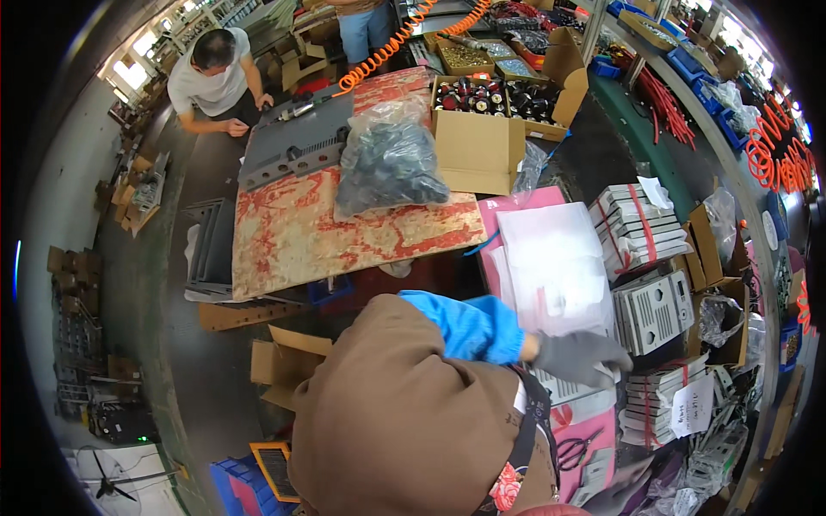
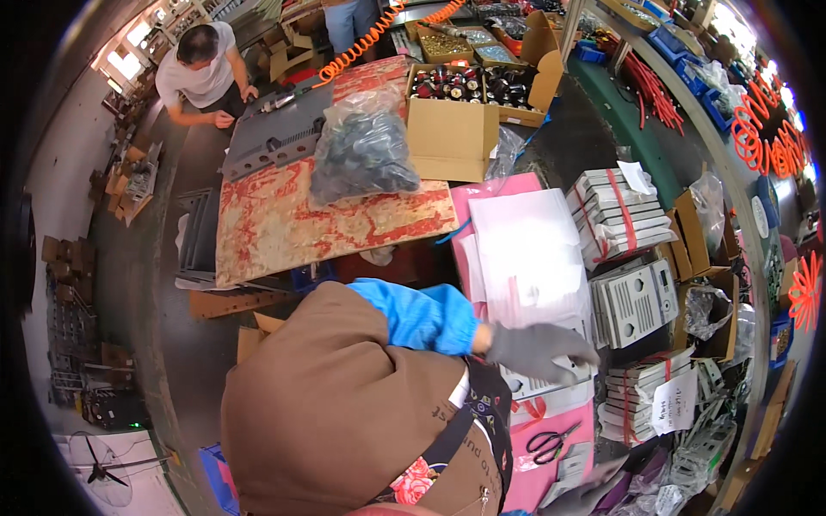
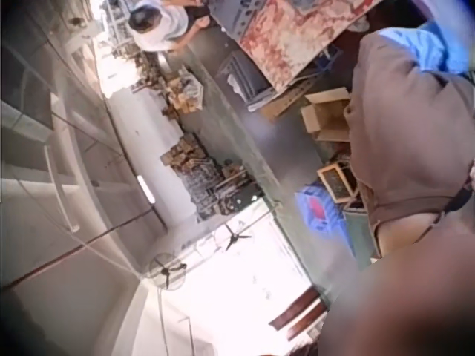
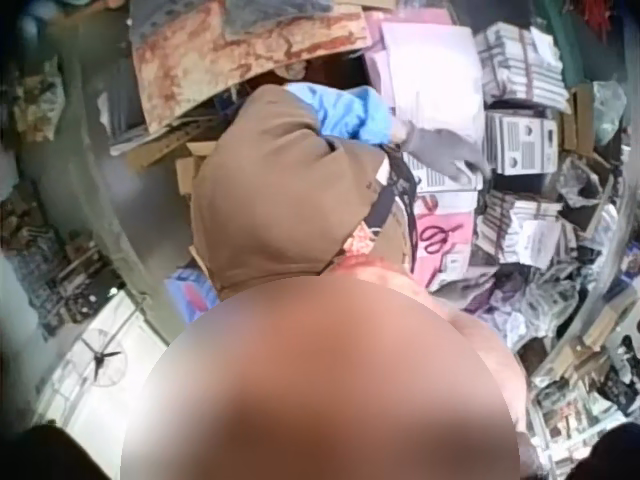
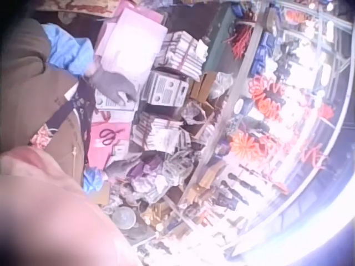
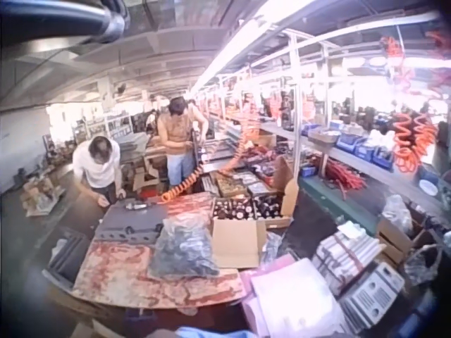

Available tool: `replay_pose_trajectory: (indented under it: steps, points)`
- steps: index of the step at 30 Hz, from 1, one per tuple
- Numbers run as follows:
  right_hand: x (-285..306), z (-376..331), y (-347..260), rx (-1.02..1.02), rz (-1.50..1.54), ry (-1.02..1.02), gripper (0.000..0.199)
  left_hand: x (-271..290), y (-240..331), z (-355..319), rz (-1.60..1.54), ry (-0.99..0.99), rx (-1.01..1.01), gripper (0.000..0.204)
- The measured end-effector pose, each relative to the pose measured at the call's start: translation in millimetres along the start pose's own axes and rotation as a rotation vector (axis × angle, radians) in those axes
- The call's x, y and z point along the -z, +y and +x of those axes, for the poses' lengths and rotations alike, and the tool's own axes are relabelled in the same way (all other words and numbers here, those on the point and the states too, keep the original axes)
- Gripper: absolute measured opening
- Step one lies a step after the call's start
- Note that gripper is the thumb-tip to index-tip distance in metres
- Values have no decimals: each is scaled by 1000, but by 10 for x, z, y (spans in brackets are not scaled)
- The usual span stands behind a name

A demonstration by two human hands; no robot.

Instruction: The person repeatedly picks up gray electronic control panels and places them into white protective foam sleeves. They handle the items one at a time, sliding each panel into a sleeve and then stacking the packaged units on a pile to the right. The process is continuous and repetitive throughout the clip.

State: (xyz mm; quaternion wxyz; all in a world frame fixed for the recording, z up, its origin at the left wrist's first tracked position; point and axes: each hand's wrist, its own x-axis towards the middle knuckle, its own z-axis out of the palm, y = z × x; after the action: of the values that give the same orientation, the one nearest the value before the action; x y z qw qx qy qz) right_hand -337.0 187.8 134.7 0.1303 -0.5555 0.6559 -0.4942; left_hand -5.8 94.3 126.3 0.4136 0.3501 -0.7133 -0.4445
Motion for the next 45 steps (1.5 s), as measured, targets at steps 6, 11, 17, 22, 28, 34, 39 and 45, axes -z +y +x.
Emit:
replay_pose_trajectory:
  steps: [6,11,17,22,28,34,39,45]
  points:
    - [-1075,-264,166,290,114,-347,42,-235,594,90,-243,33,68,46]
    - [-1315,-319,10,419,-224,-145,41,-148,554,50,-174,206,77,40]
    - [-1461,-311,-982,482,-92,-29,43,-24,511,-18,-247,255,91,44]
    - [-1566,-305,-981,421,46,-30,38,74,367,-32,-401,196,16,40]
    - [-1550,-295,-955,426,83,-93,39,6,182,-4,-402,205,-117,35]
    - [-1505,-307,-976,366,69,-145,42,-68,92,11,-316,282,-216,34]
    - [-1462,-396,-1033,237,-67,-148,44,-51,177,-51,-325,239,-115,26]
    - [-1515,-456,-1140,356,-3,-15,39,-146,253,-90,-604,110,93,21]
